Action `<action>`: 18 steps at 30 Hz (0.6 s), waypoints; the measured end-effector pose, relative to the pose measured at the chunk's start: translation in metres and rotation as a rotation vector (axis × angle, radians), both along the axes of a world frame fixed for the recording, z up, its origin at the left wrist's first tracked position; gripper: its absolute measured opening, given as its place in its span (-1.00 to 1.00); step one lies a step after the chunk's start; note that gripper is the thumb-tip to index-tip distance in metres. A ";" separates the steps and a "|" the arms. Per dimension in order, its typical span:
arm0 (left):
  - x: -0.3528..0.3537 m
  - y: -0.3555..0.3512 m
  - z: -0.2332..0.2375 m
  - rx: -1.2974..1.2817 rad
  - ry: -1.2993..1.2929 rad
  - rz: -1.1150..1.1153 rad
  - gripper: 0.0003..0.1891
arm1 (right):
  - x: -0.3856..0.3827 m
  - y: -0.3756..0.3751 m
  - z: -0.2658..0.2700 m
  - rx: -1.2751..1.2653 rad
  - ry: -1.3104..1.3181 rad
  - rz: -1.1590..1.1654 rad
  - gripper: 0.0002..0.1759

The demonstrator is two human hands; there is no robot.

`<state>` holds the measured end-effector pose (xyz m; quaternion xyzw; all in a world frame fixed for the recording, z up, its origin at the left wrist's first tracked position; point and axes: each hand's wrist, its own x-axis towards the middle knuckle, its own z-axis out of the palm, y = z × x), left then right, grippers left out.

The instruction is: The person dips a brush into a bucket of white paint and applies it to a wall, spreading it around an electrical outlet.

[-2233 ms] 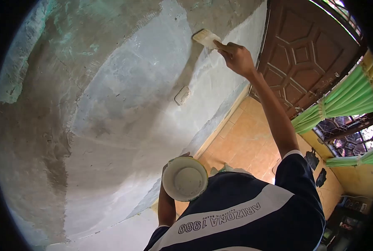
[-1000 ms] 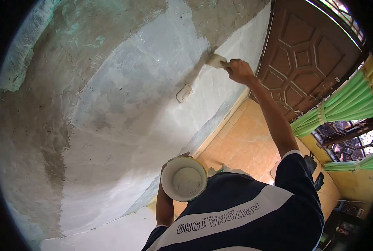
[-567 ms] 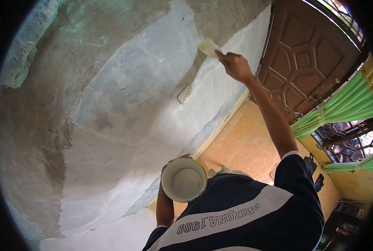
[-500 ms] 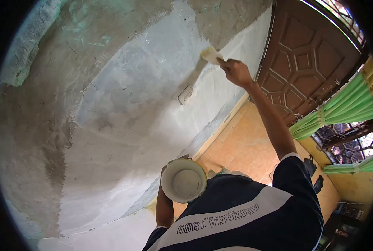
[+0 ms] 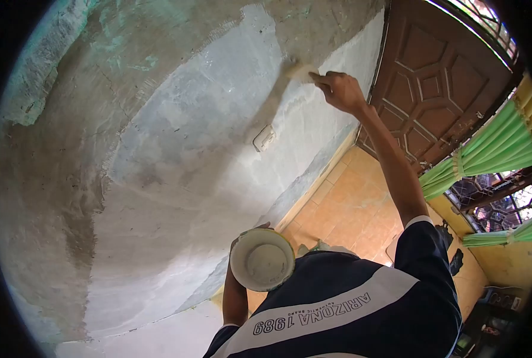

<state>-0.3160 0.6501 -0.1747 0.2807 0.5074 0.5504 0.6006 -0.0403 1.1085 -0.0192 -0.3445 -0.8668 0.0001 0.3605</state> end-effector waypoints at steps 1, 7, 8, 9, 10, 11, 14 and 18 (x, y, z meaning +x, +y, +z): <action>-0.002 -0.002 -0.007 0.015 -0.017 0.007 -0.60 | 0.001 -0.001 0.007 0.053 0.086 0.030 -0.56; 0.005 -0.001 0.019 -0.074 -0.031 0.020 -0.61 | -0.014 -0.009 -0.012 0.069 0.156 -0.001 -0.50; 0.004 -0.002 0.017 -0.073 -0.031 0.018 -0.61 | -0.017 -0.002 -0.033 0.030 0.177 0.034 -0.49; 0.002 -0.004 0.011 -0.031 0.009 0.009 -0.60 | -0.018 -0.005 -0.045 0.025 0.166 0.028 -0.51; 0.002 -0.003 0.008 0.014 0.048 0.001 -0.60 | -0.017 -0.003 -0.060 0.001 0.129 0.013 -0.52; 0.002 -0.001 0.010 0.018 0.045 0.001 -0.60 | -0.016 -0.001 -0.073 -0.023 0.092 0.000 -0.53; 0.005 -0.003 0.017 0.003 -0.067 0.034 -0.59 | -0.005 -0.006 -0.091 -0.094 -0.038 -0.037 -0.58; 0.010 0.003 0.027 -0.037 -0.026 0.028 -0.58 | 0.004 0.001 -0.086 -0.135 -0.203 -0.068 -0.60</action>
